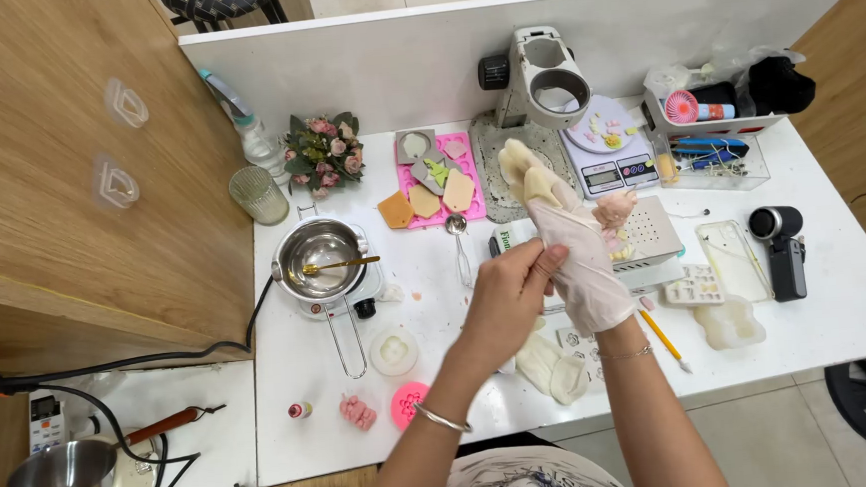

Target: Decorating a bear-shaped candle by attaching small colored wax pieces using heat and a small spoon.

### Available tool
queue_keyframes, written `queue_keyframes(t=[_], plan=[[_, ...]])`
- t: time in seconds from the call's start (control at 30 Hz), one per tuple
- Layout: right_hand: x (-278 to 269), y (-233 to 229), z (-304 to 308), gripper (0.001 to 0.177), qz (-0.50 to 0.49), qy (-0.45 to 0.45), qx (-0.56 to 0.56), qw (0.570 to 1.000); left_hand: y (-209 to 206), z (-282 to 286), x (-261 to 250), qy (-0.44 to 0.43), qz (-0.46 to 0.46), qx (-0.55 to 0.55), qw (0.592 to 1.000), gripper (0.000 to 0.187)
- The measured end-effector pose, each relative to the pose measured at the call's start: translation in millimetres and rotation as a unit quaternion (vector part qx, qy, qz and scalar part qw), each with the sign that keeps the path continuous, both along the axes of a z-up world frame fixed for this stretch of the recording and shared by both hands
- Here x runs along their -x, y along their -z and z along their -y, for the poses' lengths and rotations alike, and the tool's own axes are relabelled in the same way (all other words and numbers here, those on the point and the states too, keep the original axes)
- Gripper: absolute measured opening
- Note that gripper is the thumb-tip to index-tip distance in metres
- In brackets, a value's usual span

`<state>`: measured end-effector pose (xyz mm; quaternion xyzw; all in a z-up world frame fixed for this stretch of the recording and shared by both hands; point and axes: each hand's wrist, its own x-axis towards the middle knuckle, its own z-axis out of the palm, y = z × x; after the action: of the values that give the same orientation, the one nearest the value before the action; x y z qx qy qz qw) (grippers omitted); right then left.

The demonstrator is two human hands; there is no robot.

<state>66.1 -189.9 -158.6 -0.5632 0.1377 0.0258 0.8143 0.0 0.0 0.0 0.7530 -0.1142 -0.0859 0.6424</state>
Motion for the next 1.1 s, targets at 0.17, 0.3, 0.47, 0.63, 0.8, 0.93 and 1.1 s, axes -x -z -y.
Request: queue_keyframes(t=[0.17,0.3,0.47,0.63,0.8,0.93,1.1], plan=[[33.4,-154.0,-68.5,0.052,0.161,-0.09,0.119,0.976,15.2,-33.1,-21.2,0.112,0.159,0.023,0.981,0.043],[12.5,-114.3,-67.5,0.052,0.166,-0.077,0.028,0.983,19.8,-42.6,-9.0,0.113,0.2,-0.02,0.973,0.039],[24.5,-152.2,-82.6,0.086,0.146,-0.069,0.049,0.986,21.1,-5.6,37.7,0.058,0.332,-0.072,0.939,0.025],[21.3,-158.9,-88.5,0.104,0.058,-0.111,-0.246,0.961,16.7,1.8,55.9,-0.066,0.245,-0.058,0.966,0.015],[22.0,-165.5,-107.0,0.106,0.183,-0.054,-0.123,0.974,51.5,8.1,68.7,-0.134,0.342,-0.054,0.929,0.033],[0.1,-134.8,-110.8,0.081,0.139,-0.113,-0.192,0.965,60.1,4.1,63.1,-0.161,0.37,-0.139,0.905,0.017],[12.5,-166.3,-138.9,0.07,0.012,-0.138,-0.162,0.977,37.6,3.4,84.2,-0.088,0.28,-0.024,0.956,0.015]])
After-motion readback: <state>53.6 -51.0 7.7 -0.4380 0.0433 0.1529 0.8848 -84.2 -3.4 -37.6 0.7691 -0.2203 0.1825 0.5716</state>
